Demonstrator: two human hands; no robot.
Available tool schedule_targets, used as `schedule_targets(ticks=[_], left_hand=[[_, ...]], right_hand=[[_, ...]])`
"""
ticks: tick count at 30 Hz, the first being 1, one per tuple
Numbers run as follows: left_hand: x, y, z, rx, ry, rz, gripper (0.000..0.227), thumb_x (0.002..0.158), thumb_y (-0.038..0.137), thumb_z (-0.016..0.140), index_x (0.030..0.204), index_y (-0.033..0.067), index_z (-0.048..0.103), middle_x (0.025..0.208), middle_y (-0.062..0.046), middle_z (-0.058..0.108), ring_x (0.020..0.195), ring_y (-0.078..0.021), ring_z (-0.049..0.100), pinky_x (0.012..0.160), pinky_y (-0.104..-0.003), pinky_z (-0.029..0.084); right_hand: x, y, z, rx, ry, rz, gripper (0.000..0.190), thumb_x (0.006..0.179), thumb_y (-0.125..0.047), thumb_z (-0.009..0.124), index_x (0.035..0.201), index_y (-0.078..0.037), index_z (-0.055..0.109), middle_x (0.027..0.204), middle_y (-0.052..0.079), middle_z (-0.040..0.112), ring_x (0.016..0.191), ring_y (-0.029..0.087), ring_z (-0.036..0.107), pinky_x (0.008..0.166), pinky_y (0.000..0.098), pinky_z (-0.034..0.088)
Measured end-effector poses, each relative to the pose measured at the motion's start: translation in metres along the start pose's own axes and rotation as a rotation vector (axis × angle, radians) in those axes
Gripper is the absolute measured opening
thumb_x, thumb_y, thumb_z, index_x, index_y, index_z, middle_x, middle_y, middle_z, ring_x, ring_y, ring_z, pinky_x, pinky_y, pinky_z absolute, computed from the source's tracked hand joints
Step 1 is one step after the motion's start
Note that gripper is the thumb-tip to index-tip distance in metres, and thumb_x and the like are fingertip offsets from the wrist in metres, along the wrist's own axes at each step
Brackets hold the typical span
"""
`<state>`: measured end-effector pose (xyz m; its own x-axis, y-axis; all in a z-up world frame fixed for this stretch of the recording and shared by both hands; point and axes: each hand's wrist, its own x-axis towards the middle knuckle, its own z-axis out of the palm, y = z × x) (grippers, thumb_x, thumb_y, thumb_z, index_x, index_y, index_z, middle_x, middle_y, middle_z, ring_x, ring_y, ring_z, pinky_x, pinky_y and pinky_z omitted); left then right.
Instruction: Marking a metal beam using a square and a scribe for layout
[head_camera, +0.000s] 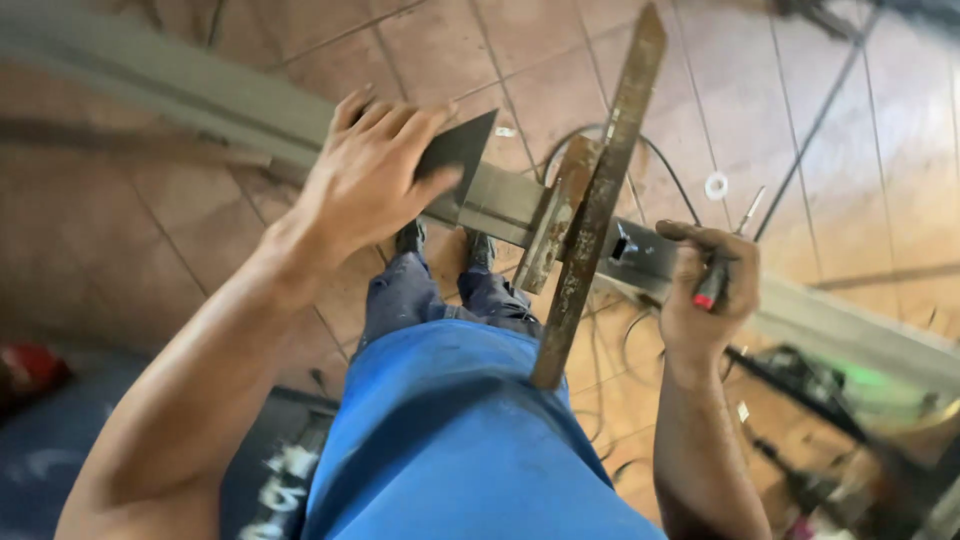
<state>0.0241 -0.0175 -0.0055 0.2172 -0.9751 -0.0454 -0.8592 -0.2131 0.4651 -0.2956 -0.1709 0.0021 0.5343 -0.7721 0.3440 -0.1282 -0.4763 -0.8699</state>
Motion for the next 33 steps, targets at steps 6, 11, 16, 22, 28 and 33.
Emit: schedule_targets(ticks=[6,11,16,22,28,33], left_hand=[[-0.012,-0.051,-0.014,0.162,-0.179,0.392,0.105,0.076,0.074,0.072,0.159,0.0173,0.042,0.152,-0.011,0.051,0.138,-0.0329,0.047,0.118,-0.060,0.028],[-0.010,-0.060,0.000,0.221,-0.111,0.478,0.099,0.078,0.067,0.078,0.158,0.0186,0.046,0.150,-0.014,0.053,0.136,-0.0343,0.050,0.116,-0.057,0.034],[-0.007,-0.056,0.019,0.078,0.089,0.519,0.081,0.070,0.058,0.089,0.138,0.0190,0.068,0.134,-0.012,0.063,0.127,-0.0311,0.061,0.116,-0.051,0.037],[-0.004,-0.036,0.033,0.089,0.127,0.512,0.084,0.066,0.057,0.091,0.138,0.0195,0.068,0.135,-0.013,0.061,0.130,-0.0315,0.058,0.111,-0.051,0.038],[0.003,-0.025,0.035,0.023,0.151,0.540,0.079,0.066,0.050,0.093,0.134,0.0170,0.070,0.129,-0.014,0.063,0.123,-0.0326,0.061,0.106,-0.049,0.041],[0.002,-0.021,0.032,0.021,0.181,0.553,0.079,0.063,0.047,0.095,0.131,0.0162,0.072,0.129,-0.015,0.064,0.121,-0.0329,0.062,0.106,-0.050,0.042]], right_hand=[[-0.039,0.004,0.010,-0.247,0.090,0.133,0.012,0.104,0.001,0.064,0.115,0.000,0.059,0.115,0.015,0.062,0.108,0.026,0.062,0.095,0.0375,0.053],[-0.045,0.007,0.030,-0.285,0.177,0.218,0.015,0.101,0.002,0.066,0.115,-0.002,0.060,0.111,0.013,0.064,0.103,0.024,0.062,0.092,0.0347,0.051],[-0.053,0.028,0.030,-0.258,0.234,0.102,0.015,0.099,-0.003,0.075,0.109,0.003,0.065,0.104,0.021,0.066,0.102,0.037,0.069,0.094,0.0439,0.053],[-0.048,0.018,0.033,-0.238,0.186,0.156,0.016,0.096,0.002,0.075,0.109,0.003,0.065,0.104,0.022,0.067,0.103,0.042,0.070,0.095,0.0451,0.053],[-0.048,0.020,0.030,-0.239,0.180,0.137,0.019,0.094,0.005,0.076,0.110,0.002,0.067,0.106,0.023,0.070,0.104,0.042,0.071,0.091,0.0449,0.055],[-0.050,0.022,0.031,-0.217,0.146,0.130,0.020,0.092,0.004,0.078,0.110,0.003,0.068,0.109,0.022,0.072,0.106,0.041,0.072,0.091,0.0442,0.056]])
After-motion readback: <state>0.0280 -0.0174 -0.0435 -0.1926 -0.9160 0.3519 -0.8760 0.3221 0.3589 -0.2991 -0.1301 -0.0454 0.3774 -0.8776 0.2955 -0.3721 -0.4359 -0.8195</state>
